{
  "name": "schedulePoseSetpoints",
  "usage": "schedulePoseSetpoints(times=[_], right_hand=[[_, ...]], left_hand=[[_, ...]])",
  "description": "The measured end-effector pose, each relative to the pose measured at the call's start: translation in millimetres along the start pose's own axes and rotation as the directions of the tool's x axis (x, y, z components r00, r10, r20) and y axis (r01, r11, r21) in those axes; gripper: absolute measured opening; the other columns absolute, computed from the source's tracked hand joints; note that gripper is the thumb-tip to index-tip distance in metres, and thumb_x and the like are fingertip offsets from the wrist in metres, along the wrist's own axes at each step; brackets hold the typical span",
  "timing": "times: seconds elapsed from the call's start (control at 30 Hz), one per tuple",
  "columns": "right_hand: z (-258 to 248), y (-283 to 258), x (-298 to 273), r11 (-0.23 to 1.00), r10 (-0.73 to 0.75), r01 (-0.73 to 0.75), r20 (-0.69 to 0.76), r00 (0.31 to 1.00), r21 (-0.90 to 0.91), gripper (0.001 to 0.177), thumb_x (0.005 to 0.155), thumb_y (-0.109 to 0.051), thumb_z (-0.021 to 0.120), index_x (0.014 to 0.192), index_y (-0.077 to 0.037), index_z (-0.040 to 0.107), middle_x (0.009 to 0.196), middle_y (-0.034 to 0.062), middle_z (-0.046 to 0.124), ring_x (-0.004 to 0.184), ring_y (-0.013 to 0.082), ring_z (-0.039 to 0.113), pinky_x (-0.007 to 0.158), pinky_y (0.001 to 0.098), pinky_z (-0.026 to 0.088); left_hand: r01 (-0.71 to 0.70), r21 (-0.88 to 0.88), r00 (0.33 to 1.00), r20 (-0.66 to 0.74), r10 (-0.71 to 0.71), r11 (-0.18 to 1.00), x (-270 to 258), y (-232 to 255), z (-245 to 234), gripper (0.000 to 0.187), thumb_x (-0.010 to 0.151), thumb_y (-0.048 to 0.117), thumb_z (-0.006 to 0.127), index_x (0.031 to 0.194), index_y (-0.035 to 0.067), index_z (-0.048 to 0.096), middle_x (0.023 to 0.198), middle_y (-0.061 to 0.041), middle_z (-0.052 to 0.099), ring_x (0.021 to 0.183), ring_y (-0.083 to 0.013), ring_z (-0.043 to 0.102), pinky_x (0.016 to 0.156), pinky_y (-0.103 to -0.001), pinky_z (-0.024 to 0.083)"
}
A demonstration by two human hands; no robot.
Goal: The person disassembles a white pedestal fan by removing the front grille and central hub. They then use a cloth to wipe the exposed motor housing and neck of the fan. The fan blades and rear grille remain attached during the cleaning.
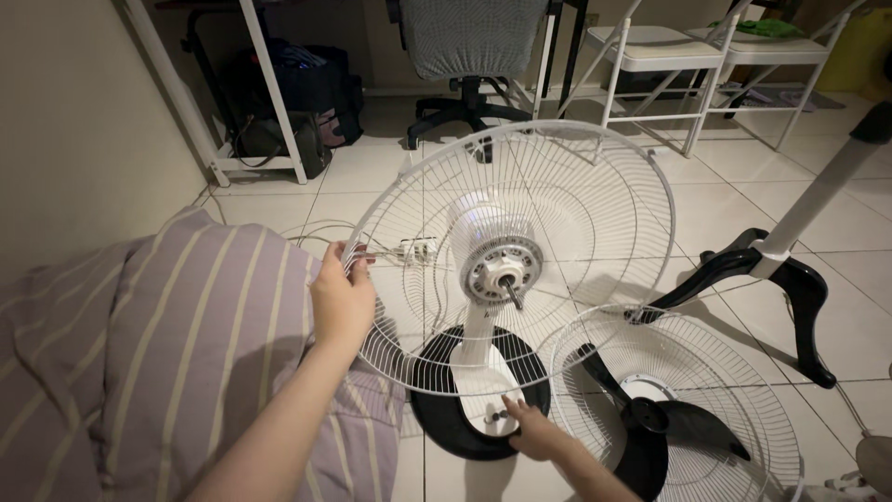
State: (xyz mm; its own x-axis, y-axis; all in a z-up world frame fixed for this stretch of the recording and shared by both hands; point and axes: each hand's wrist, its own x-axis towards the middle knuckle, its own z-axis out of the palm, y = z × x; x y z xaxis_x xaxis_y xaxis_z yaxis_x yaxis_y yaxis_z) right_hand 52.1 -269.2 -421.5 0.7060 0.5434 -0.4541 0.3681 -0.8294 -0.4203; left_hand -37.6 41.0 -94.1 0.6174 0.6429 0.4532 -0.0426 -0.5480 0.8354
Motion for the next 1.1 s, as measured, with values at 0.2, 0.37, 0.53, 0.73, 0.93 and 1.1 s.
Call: schedulePoseSetpoints(times=[0.2, 0.37, 0.53, 0.73, 0.93, 1.1], right_hand=[[-57, -43, -65, 0.915, -0.048, 0.195, 0.385, 0.922, -0.354, 0.072, 0.092, -0.041, 0.068, 0.153, -0.011, 0.043, 0.155, 0.0162, 0.049, 0.142, 0.0341, 0.047, 0.116, 0.0443, 0.041], [-144, -113, -123, 0.885, -0.140, 0.279, 0.359, 0.923, -0.372, 0.067, 0.090, -0.048, 0.067, 0.148, -0.020, 0.052, 0.142, 0.0132, 0.061, 0.130, 0.0336, 0.056, 0.109, 0.0441, 0.043], [-242, -160, -176, 0.900, -0.314, 0.236, -0.169, 0.934, -0.367, 0.062, 0.087, -0.041, 0.073, 0.143, -0.018, 0.056, 0.128, 0.0161, 0.067, 0.117, 0.0349, 0.064, 0.101, 0.0447, 0.049], [-290, -174, -233, 0.822, -0.456, 0.215, -0.385, 0.802, -0.527, 0.074, 0.086, -0.033, 0.073, 0.151, -0.019, 0.041, 0.141, 0.0124, 0.058, 0.124, 0.0321, 0.058, 0.103, 0.0513, 0.043], [-298, -160, -254, 0.712, -0.496, 0.027, -0.475, 0.727, -0.702, 0.069, 0.080, -0.030, 0.077, 0.142, -0.017, 0.050, 0.143, 0.0115, 0.054, 0.136, 0.0326, 0.044, 0.112, 0.0553, 0.031], [-298, -156, -237, 0.741, -0.469, 0.020, -0.496, 0.731, -0.671, 0.068, 0.080, -0.028, 0.077, 0.141, -0.009, 0.054, 0.140, 0.0115, 0.059, 0.132, 0.0305, 0.051, 0.110, 0.0492, 0.038]], left_hand=[[0.076, 0.156, 0.997, -0.040, -0.070, 0.985, -3, 8, 0, 0.031, 0.093, 0.014, 0.064, 0.123, 0.008, 0.061, 0.104, -0.018, 0.074, 0.098, -0.0385, 0.071, 0.085, -0.048, 0.053], [-0.040, 0.221, 0.983, -0.167, 0.079, 0.974, -10, 28, 8, 0.044, 0.083, 0.012, 0.072, 0.125, 0.009, 0.058, 0.121, -0.017, 0.067, 0.116, -0.0382, 0.061, 0.096, -0.050, 0.046], [-0.382, 0.232, 0.878, -0.210, 0.430, 0.895, -22, 65, 11, 0.068, 0.081, 0.008, 0.074, 0.144, 0.008, 0.047, 0.140, -0.020, 0.053, 0.133, -0.0402, 0.049, 0.111, -0.055, 0.036], [-0.552, 0.302, 0.807, -0.040, 0.589, 0.778, -35, 100, 6, 0.078, 0.077, 0.011, 0.076, 0.149, 0.012, 0.045, 0.148, -0.021, 0.042, 0.140, -0.0420, 0.039, 0.115, -0.059, 0.028], [-0.528, 0.232, 0.842, 0.014, 0.540, 0.817, -24, 100, -1, 0.073, 0.080, 0.010, 0.073, 0.148, 0.007, 0.046, 0.141, -0.019, 0.055, 0.129, -0.0384, 0.051, 0.110, -0.052, 0.037], [-0.439, 0.042, 0.898, 0.012, 0.439, 0.897, -10, 80, -11, 0.058, 0.087, 0.009, 0.070, 0.142, 0.005, 0.050, 0.135, -0.018, 0.064, 0.128, -0.0337, 0.060, 0.110, -0.044, 0.047]])
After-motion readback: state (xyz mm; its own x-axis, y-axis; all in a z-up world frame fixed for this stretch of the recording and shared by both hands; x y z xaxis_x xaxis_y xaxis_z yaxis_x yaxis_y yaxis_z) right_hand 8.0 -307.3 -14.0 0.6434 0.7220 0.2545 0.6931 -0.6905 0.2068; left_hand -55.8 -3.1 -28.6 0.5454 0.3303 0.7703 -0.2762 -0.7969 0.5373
